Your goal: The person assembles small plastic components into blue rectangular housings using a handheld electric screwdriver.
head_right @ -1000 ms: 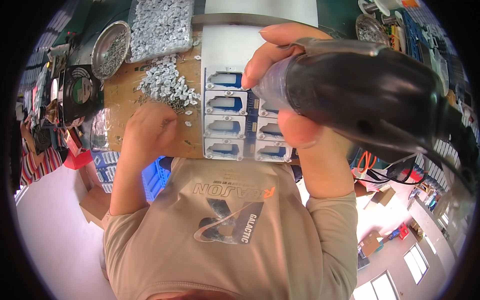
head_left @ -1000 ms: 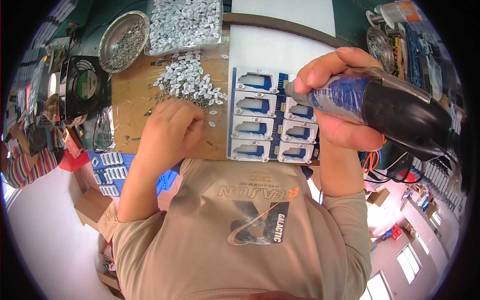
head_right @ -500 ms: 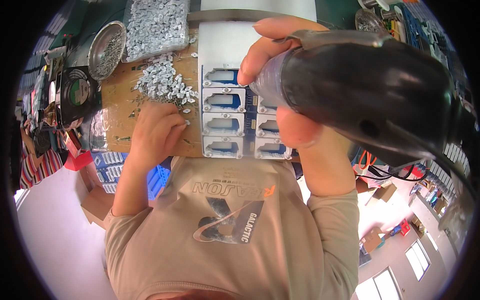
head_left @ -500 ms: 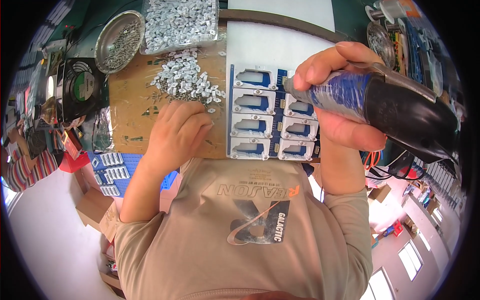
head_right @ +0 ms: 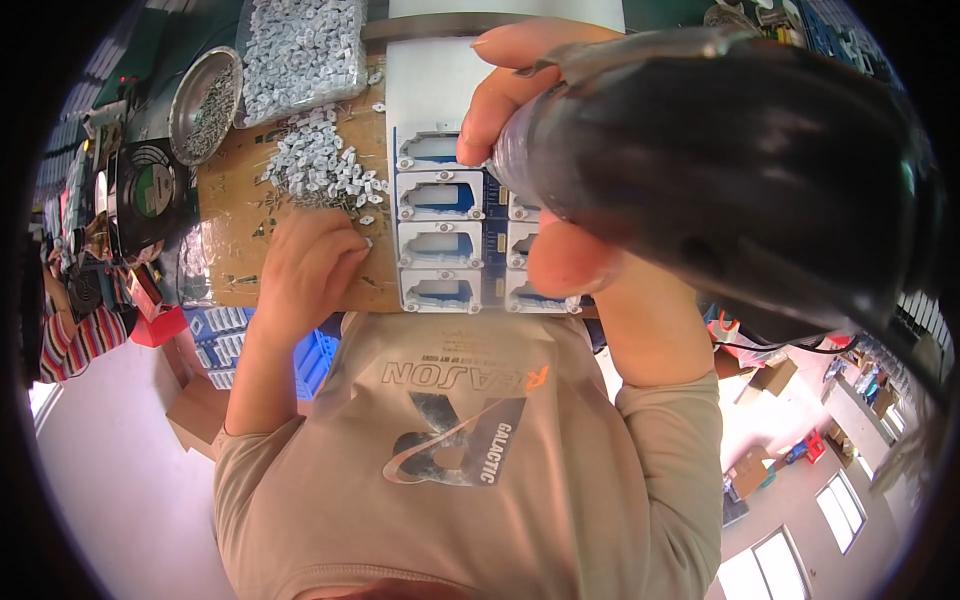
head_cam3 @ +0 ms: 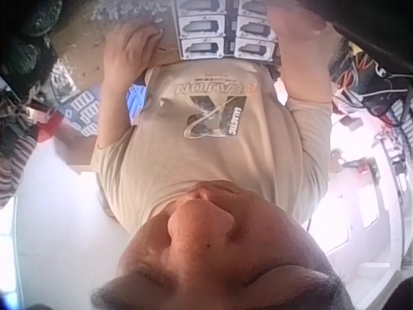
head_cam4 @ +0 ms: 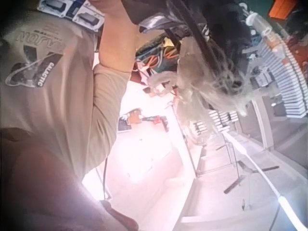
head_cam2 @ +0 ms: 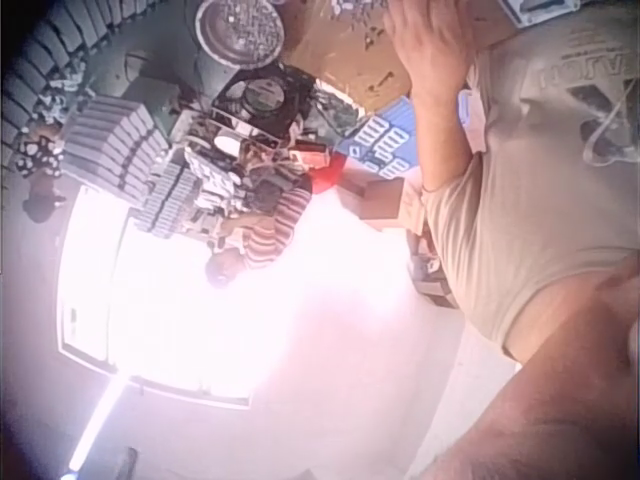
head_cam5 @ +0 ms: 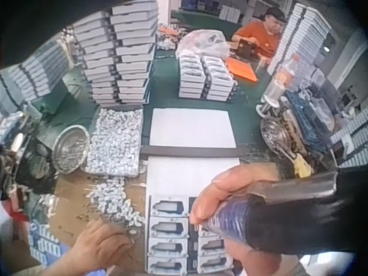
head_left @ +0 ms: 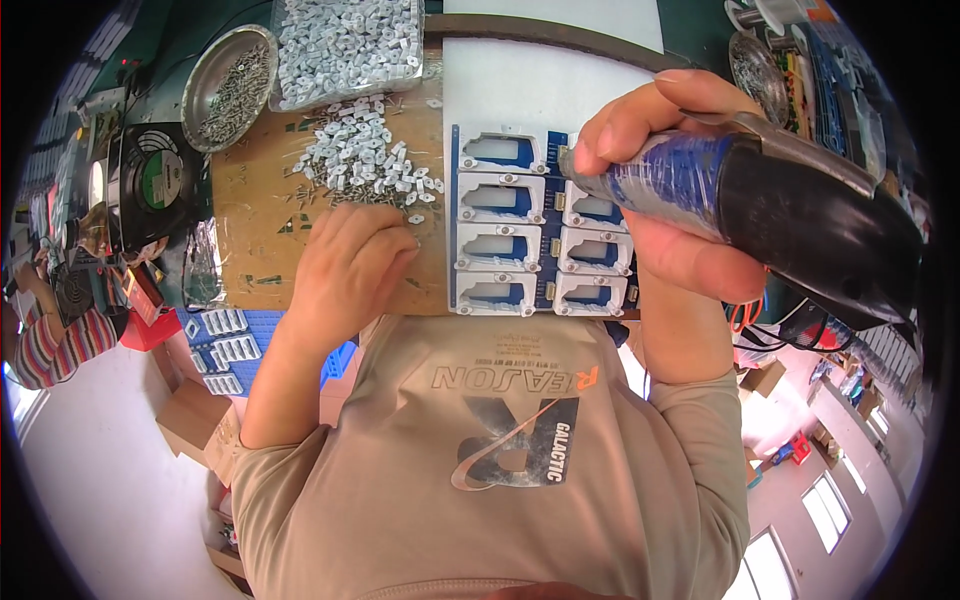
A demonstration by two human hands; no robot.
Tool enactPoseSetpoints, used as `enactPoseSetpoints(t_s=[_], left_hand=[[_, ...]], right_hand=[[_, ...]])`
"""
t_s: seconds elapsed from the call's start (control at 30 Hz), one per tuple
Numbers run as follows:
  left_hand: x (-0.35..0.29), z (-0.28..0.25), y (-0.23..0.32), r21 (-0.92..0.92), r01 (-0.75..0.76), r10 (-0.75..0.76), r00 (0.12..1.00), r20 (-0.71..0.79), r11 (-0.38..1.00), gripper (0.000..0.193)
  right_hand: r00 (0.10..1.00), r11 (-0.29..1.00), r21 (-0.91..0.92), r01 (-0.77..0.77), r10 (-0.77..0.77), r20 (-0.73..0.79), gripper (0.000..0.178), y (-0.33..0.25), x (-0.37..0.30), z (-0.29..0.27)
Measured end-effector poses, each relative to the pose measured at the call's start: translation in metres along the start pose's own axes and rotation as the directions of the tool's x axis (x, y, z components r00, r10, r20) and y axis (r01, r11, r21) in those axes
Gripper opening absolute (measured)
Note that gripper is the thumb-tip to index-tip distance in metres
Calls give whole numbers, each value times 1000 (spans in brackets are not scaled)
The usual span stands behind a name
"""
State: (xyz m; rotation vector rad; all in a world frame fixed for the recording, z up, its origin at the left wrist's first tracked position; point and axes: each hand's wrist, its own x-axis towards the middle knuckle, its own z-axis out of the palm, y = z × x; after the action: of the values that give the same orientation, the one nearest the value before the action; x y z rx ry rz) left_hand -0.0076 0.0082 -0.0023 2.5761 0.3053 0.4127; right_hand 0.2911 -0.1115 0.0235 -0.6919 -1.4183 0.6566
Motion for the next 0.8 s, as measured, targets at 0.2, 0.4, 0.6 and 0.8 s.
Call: enactPoseSetpoints(t_s=[0.2,0.4,0.6,0.8], left_hand=[[1,-4,0,17,7,-8,1000,30,1000,18],[7,-6,0,-7,-28,28,999,38,1000,19],[40,-5,2,-6,-55,54,994,-96,998,19],[102,19,8,-26,-48,41,974,-224,999,17]], right_hand=[[998,998,-63,-28,25,-50,119,-6,0,10],[961,987,-40,-157,143,-235,114,-11,-5,18],[955,981,-75,-177,153,-254,115,-13,5,17],[985,996,19,91,-87,-152,119,-7,36,11]])
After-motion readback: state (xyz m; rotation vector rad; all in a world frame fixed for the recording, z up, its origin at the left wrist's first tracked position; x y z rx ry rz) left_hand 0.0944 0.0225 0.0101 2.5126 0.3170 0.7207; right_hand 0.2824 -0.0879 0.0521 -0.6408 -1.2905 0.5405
